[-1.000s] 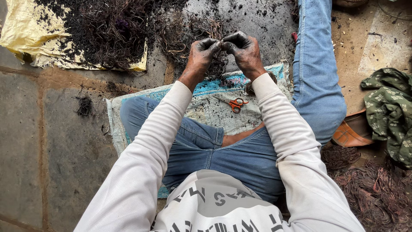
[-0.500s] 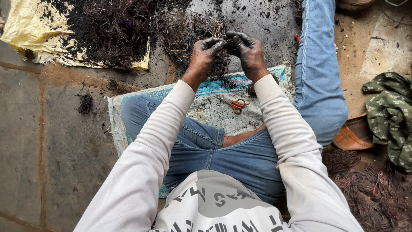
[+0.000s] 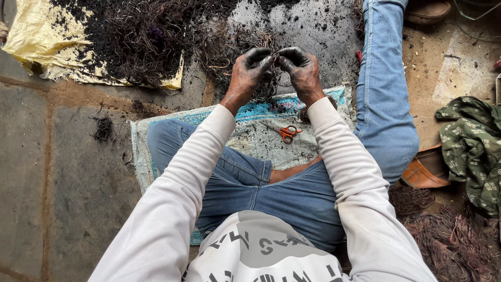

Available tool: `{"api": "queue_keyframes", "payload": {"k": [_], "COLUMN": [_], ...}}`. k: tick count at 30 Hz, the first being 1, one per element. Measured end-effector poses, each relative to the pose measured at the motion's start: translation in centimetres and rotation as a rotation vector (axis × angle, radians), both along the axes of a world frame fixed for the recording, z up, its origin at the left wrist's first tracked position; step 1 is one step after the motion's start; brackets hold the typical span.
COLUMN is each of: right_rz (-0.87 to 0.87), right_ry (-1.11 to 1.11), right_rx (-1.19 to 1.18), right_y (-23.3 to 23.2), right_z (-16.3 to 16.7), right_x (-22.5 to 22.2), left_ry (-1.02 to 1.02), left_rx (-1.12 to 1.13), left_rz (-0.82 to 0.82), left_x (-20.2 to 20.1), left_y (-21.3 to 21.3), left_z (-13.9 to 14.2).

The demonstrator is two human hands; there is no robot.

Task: The person sits on a mat and uses both hands to pick up, separate, and pull apart clumps of dark fibrous material. The hands repeatedly grab portions of the material, untangle strands, and drop them back onto the pile.

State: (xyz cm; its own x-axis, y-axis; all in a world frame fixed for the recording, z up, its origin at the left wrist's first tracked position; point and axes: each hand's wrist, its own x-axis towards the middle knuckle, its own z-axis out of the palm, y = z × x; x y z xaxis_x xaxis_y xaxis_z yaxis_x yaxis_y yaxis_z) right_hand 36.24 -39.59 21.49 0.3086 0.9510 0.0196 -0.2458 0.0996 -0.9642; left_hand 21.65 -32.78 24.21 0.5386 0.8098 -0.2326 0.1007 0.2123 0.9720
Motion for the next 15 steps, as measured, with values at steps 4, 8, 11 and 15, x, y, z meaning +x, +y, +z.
{"api": "queue_keyframes", "payload": {"k": [4,8,11,15], "right_rz": [0.024,0.065,0.094,0.065], "right_ry": [-0.047,0.039,-0.200,-0.449], "right_rx": [0.001,-0.088,-0.066,0.030], "right_y": [-0.1,-0.2,-0.3,-0.4], "right_z": [0.5,1.0,1.7,2.4], "right_x": [-0.1,0.1,0.3,0.1], "left_ry": [0.117,0.202,0.355,0.412], "left_rx": [0.098,0.573,0.620,0.644], "left_rz": [-0.027,0.000,0.007,0.019], "left_x": [-0.3,-0.2,-0.4,-0.4], "left_y": [0.2,0.3,0.4,0.3], "left_z": [-0.5,-1.0,-0.9,-0.1]}}
